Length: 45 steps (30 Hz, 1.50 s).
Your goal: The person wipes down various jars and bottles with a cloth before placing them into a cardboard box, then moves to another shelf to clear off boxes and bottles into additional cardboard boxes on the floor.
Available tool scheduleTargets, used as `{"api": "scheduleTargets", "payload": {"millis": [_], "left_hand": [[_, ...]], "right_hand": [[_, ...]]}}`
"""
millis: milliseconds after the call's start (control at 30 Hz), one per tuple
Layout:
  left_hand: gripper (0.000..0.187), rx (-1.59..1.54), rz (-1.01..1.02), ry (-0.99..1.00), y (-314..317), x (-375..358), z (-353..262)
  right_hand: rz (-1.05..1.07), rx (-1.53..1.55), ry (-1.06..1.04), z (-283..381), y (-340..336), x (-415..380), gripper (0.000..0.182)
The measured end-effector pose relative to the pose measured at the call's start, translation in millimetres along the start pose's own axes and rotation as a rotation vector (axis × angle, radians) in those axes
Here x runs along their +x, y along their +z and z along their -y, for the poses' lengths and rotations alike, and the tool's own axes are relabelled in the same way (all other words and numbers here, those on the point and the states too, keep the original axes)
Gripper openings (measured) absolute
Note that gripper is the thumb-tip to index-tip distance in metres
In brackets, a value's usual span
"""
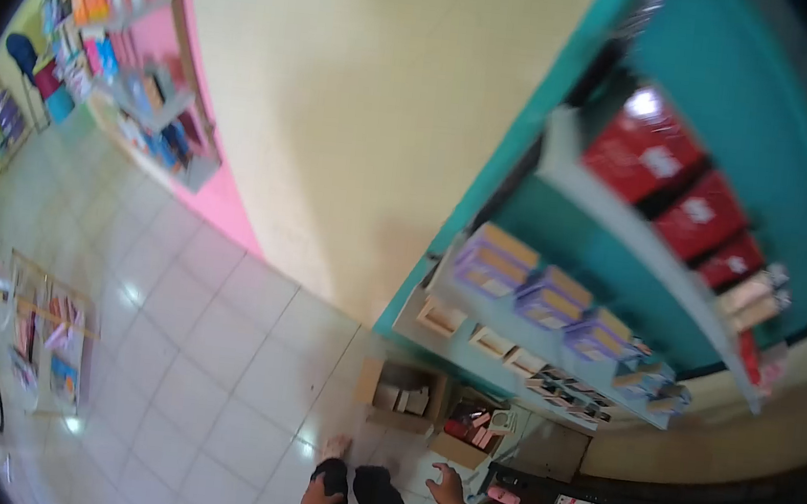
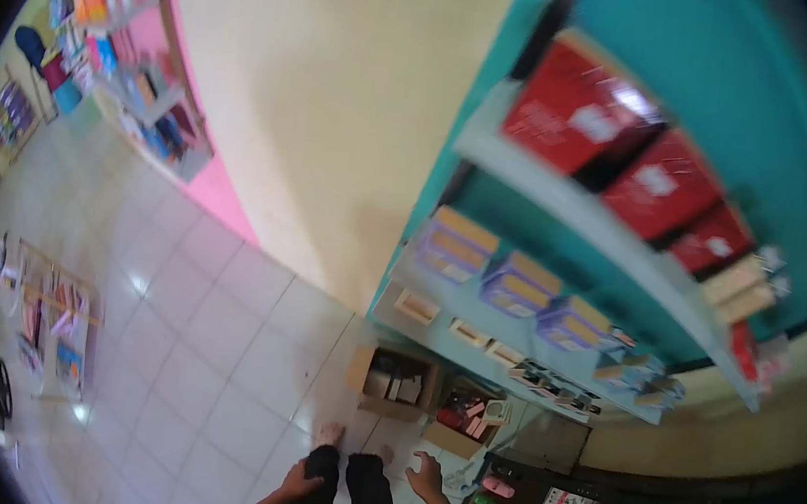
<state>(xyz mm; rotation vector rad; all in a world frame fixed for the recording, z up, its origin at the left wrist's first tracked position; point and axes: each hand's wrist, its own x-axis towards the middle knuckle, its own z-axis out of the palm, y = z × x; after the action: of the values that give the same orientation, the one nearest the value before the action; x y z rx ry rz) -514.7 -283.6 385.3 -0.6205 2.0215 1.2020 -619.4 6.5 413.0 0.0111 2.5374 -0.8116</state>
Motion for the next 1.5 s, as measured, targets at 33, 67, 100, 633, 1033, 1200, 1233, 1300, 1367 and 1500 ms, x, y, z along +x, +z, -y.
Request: {"api": "scheduleTargets", "payload": {"millis": [33,67,100,633,1033,1200,1233,1300,1367,1500], "left_hand": [[0.086,-0.119,-0.086,0.103,-24.8,0.4,-31.7],[0.08,-0.208,-0.202,0.264,-47.4,2.6,-65.9],[0.075,-0.114,-0.361,0.374,-54.5,31.0,-73.3],[0.077,0.077,-0.57,1.462,-299.0,-158.0,-575.2],[0.071,-0.28,-0.049,1.372,-288.9,-128.4,-583.0],[0.063,-0.479,-0.115,1.419,-309.2,-150.5,-543.1],[0.062,-0.524,-0.136,1.422,-312.6,-155.3,-532.5],[0.061,-0.559,-0.169,1.399,-317.4,-162.3,-510.2],[0.06,-0.6,-0.204,1.374,-318.1,-165.4,-487.6],[0.064,-0.71,-0.211,1.351,-313.8,-168.6,-451.0]], "right_hand": [[-0.042,0.012,-0.008,25.6,-21.9,1.9,0.041],[-0.121,0.07,-0.097,57.0,-49.2,6.2,0.042],[-0.19,0.125,-0.181,85.9,-73.4,6.8,0.042],[-0.72,-0.549,-0.658,404.3,-491.3,-36.4,0.073],[-0.352,-0.47,-0.53,424.6,-511.3,16.7,0.061],[-0.413,-0.245,-0.745,427.2,-523.6,-39.3,0.056],[-0.405,-0.29,-0.704,424.4,-528.5,-55.3,0.056],[-0.39,-0.333,-0.656,406.8,-532.2,-68.5,0.056],[-0.369,-0.529,-0.646,386.6,-534.3,-70.6,0.058],[-0.313,-0.51,-0.491,365.3,-539.1,-52.2,0.06]]}}
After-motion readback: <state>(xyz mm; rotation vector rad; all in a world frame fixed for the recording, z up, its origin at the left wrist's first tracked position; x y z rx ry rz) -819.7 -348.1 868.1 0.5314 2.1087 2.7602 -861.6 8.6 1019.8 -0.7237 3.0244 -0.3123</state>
